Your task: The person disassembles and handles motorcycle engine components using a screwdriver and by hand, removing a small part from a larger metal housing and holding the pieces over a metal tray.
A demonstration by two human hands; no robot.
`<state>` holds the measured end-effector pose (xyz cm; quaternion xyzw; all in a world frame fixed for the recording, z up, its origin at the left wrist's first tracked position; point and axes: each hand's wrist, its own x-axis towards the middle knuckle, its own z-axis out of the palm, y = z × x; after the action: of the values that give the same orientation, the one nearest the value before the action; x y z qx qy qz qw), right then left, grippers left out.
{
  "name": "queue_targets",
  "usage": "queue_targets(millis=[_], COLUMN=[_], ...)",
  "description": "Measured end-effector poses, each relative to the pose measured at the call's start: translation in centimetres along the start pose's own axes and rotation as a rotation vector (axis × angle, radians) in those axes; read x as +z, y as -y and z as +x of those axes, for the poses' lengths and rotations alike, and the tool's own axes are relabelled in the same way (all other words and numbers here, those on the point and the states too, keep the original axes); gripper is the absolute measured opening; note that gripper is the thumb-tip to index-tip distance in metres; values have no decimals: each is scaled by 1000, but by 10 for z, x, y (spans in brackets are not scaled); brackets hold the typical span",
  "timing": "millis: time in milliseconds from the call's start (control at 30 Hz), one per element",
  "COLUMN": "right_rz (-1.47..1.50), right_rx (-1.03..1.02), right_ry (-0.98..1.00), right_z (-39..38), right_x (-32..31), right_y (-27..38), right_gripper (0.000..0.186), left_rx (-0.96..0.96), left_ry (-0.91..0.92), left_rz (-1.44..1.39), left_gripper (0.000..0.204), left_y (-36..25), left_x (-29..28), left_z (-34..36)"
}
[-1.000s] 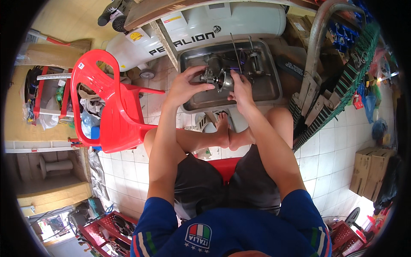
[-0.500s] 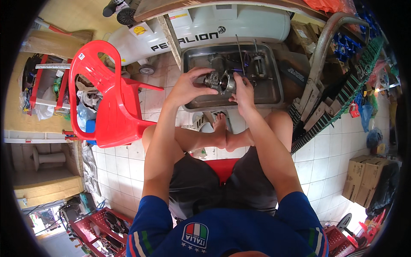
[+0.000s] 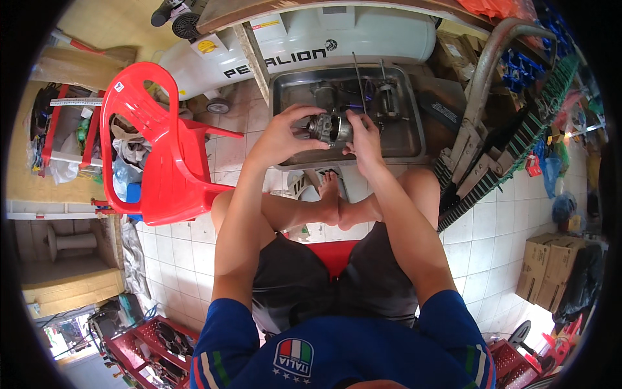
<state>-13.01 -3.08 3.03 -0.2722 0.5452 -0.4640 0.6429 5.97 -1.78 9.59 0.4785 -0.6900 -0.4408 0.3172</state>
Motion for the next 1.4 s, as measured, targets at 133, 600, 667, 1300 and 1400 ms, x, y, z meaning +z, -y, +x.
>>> queue_targets(millis=[133,600,667,1300,1400], right_rz=[96,85,74,172,72], right_rx=[36,-111,-166,120,-14], right_ry=[22,-27,-31,98,-11], right_z=[-4,-6,-8,-10,-9], right_x=[4,1,2,-3,0], right_y=[0,-3,-4,-8,-10], right_gripper=[28,31,28,33,31], left_rx=[33,25,-57,199,29], left_ry=[-9,-49,-94,86,35], left_rz=[-116,63,116,348,233], left_gripper=[64,62,56,69,54], left_y=[4,-18,-10,-28,-17], left_x=[6,16,18,-4,3], left_z=[4,5,8,-10,-5])
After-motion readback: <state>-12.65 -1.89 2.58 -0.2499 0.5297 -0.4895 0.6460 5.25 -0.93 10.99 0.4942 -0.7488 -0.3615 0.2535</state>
